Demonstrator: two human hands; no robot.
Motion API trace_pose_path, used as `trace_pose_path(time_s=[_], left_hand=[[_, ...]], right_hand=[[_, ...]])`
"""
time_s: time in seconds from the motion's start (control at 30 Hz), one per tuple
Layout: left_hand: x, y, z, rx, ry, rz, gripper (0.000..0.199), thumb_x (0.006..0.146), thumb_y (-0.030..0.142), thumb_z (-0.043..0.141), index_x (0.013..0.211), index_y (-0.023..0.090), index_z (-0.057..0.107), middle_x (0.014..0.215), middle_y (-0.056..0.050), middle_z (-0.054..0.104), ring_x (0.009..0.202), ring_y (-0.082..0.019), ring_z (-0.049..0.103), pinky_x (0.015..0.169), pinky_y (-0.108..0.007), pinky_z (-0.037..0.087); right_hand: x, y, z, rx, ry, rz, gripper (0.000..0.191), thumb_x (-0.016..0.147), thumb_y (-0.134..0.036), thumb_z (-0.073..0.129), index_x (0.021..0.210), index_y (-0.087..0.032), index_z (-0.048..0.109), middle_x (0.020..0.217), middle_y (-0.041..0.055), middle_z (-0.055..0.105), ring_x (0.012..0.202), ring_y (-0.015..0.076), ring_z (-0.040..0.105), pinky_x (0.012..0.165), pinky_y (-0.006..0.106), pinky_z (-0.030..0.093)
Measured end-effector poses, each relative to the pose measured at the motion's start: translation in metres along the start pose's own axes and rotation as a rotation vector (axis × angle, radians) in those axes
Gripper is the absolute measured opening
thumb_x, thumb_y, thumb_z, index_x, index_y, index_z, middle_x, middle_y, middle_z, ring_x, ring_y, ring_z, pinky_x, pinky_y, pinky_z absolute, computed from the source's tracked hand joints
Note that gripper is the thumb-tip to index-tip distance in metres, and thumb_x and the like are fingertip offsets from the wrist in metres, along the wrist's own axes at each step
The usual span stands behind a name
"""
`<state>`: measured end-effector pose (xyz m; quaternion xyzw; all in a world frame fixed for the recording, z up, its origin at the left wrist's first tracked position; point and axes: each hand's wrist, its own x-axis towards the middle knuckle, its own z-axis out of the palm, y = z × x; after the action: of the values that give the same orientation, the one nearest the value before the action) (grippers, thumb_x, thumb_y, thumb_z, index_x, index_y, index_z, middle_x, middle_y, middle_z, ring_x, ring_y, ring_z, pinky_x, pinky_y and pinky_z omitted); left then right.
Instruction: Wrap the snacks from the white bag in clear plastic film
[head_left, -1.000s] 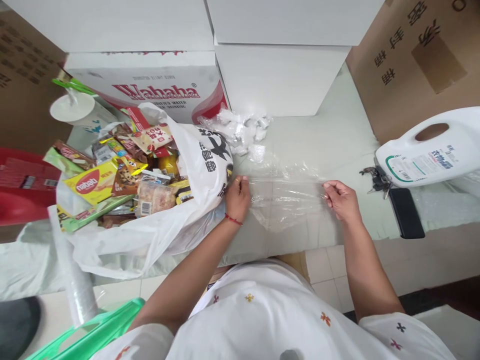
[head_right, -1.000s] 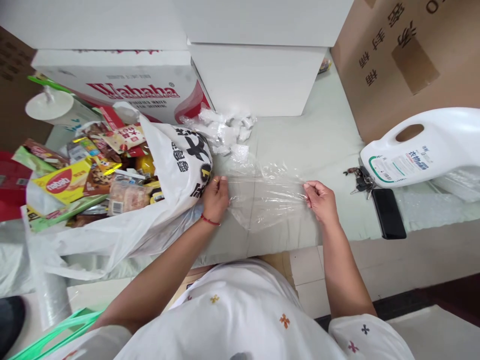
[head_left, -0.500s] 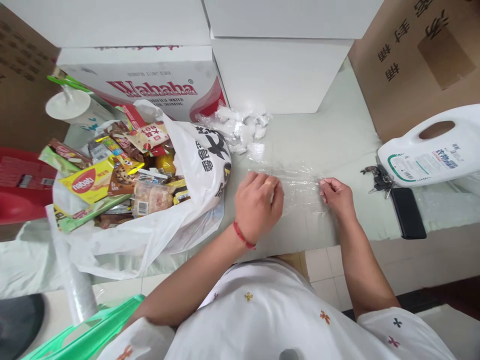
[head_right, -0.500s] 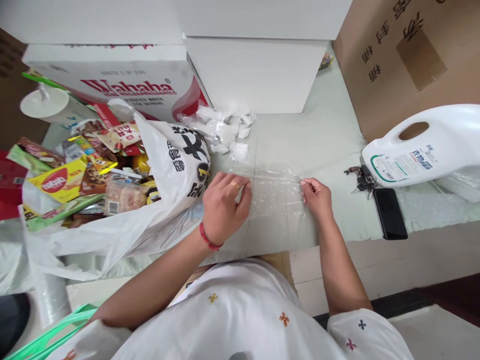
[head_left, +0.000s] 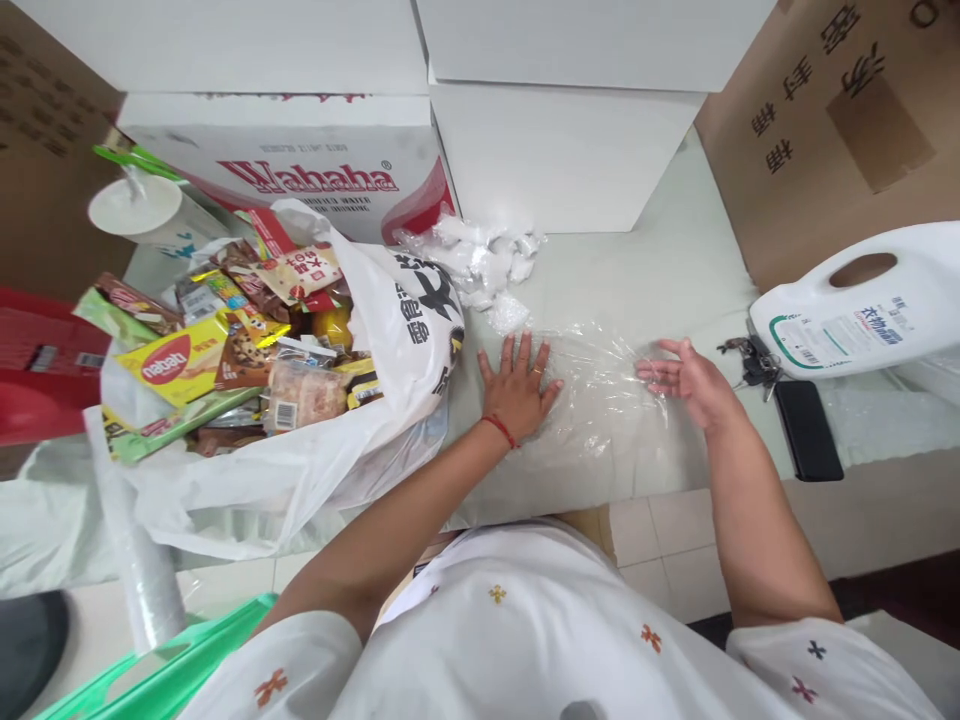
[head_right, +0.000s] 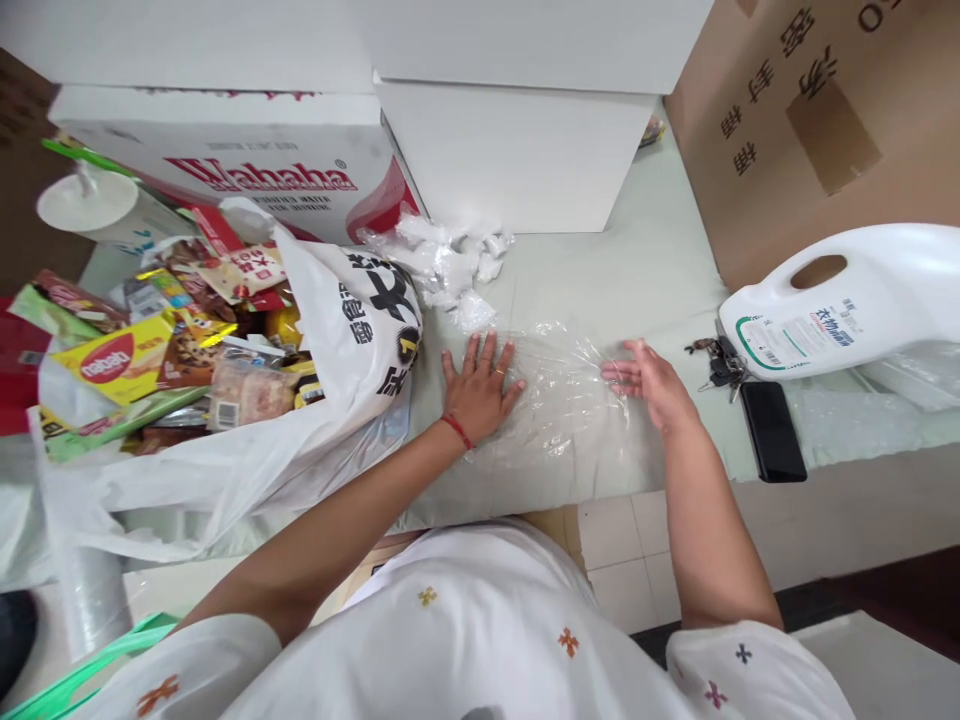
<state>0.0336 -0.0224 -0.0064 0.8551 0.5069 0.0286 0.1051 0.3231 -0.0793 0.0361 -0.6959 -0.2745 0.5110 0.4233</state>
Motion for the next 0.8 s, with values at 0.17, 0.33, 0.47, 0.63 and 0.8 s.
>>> trace_pose_path(time_s=[0.17, 0.33, 0.47, 0.63, 0.8], left_hand=[[-0.002, 0.001, -0.001, -0.001, -0.019, 0.03, 0.072, 0.103, 0.062, 0.025, 0.165, 0.027, 0.022, 0.174, -0.007, 0.013, 0.161, -0.033, 0.008, 0.121, -0.075, 0.001], [-0.003, -0.004, -0.003, -0.031, -0.025, -0.024, 0.073, 0.103, 0.06, 0.024, 0.166, 0.022, 0.022, 0.173, -0.01, 0.018, 0.161, -0.034, 0.009, 0.121, -0.075, 0.001], [0.0, -0.006, -0.004, -0.057, -0.012, -0.093, 0.071, 0.104, 0.057, 0.022, 0.165, 0.02, 0.024, 0.172, -0.011, 0.021, 0.161, -0.034, 0.008, 0.122, -0.074, 0.002], [0.004, -0.005, -0.004, -0.103, -0.001, -0.087, 0.07, 0.105, 0.054, 0.02, 0.164, 0.018, 0.027, 0.173, -0.011, 0.02, 0.161, -0.032, 0.01, 0.124, -0.072, 0.001], [0.004, -0.017, -0.007, -0.123, -0.019, -0.079, 0.064, 0.106, 0.05, 0.023, 0.163, 0.022, 0.03, 0.172, -0.009, 0.022, 0.16, -0.031, 0.013, 0.124, -0.071, 0.0]], right_hand=[[0.051, -0.039, 0.036, -0.075, -0.031, 0.1, 0.048, 0.071, -0.037, 0.091, 0.106, -0.018, 0.064, 0.084, 0.0074, 0.075, 0.071, 0.016, 0.07, 0.055, 0.022, 0.055], [0.08, -0.032, 0.049, -0.062, 0.135, -0.151, 0.019, 0.068, -0.019, 0.082, 0.081, -0.017, 0.068, 0.065, -0.001, 0.064, 0.052, 0.0074, 0.051, 0.044, 0.018, 0.041], [0.083, -0.013, 0.03, -0.208, 0.293, -0.252, 0.012, 0.076, -0.024, 0.073, 0.084, -0.017, 0.067, 0.073, 0.0016, 0.065, 0.056, 0.0101, 0.053, 0.053, 0.024, 0.048], [0.031, -0.009, 0.033, -0.698, 0.498, -0.652, 0.035, 0.094, -0.036, 0.058, 0.12, -0.015, 0.067, 0.124, 0.0182, 0.066, 0.105, 0.0252, 0.065, 0.09, 0.042, 0.057], [-0.05, 0.033, 0.045, -1.098, -0.022, -0.877, 0.054, 0.104, -0.041, 0.047, 0.155, -0.023, 0.045, 0.159, 0.0137, 0.048, 0.149, 0.0299, 0.04, 0.121, 0.055, 0.037]])
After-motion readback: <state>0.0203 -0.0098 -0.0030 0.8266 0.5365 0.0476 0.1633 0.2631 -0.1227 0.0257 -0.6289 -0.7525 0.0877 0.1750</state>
